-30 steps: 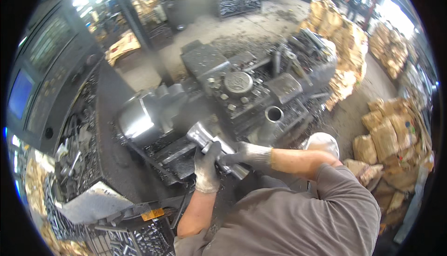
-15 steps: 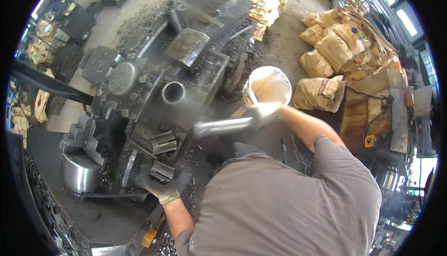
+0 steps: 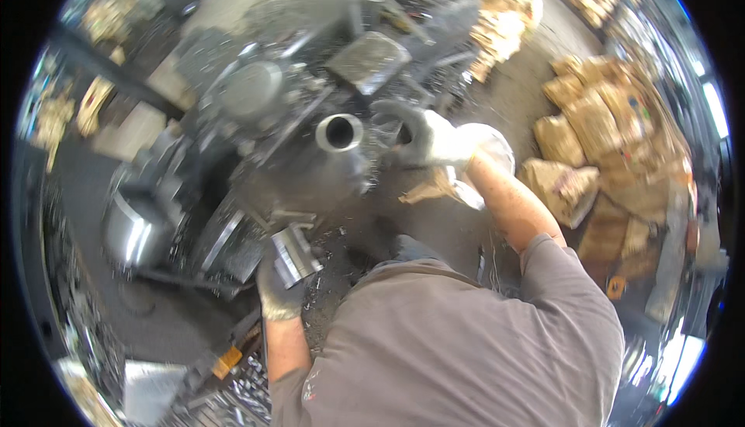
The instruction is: The person operates a metal turning machine, inserting cylindrical metal pieces into the chuck, securing them, and removing finished pieces. They also collect the finished pieces and place them into a sack.
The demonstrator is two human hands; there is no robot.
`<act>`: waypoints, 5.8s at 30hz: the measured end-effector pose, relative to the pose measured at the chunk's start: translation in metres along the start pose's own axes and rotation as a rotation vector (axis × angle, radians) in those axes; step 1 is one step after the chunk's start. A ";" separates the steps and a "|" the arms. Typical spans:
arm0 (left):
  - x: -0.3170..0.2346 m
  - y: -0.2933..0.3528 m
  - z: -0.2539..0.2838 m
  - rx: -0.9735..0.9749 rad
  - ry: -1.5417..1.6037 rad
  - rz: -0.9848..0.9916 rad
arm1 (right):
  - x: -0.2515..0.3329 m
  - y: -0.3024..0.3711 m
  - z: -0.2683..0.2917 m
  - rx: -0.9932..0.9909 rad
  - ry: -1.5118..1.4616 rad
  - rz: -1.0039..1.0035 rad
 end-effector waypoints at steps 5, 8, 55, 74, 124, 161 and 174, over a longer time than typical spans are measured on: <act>0.018 -0.006 0.025 0.106 -0.084 0.030 | 0.099 -0.010 -0.071 0.370 0.001 0.028; 0.007 0.013 0.016 -0.097 -0.041 -0.071 | 0.146 0.030 -0.108 0.382 -0.102 0.453; -0.023 0.086 0.326 -0.665 0.890 -0.717 | 0.179 -0.281 -0.319 0.874 0.543 0.645; -0.041 0.160 0.260 -1.368 -0.289 -1.595 | 0.196 -0.121 -0.066 0.076 -0.118 0.597; 0.998 0.133 -0.037 -2.465 2.311 0.528 | 0.229 0.760 -0.025 2.353 -0.575 2.380; 0.870 0.112 0.035 -1.557 3.540 -0.219 | 0.225 1.263 0.407 2.823 0.081 2.572; 0.926 0.220 0.009 -2.503 2.689 0.394 | 0.342 1.226 0.479 2.043 -1.871 2.177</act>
Point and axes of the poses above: each hand's wrist, its own y-axis away from the middle knuckle, its own z-axis out of the back of the hand, x = y × z, the point moved 5 cm from there along -y, towards the middle knuckle, and after that the axes turned 15 degrees about -x, right-handed, at the moved point
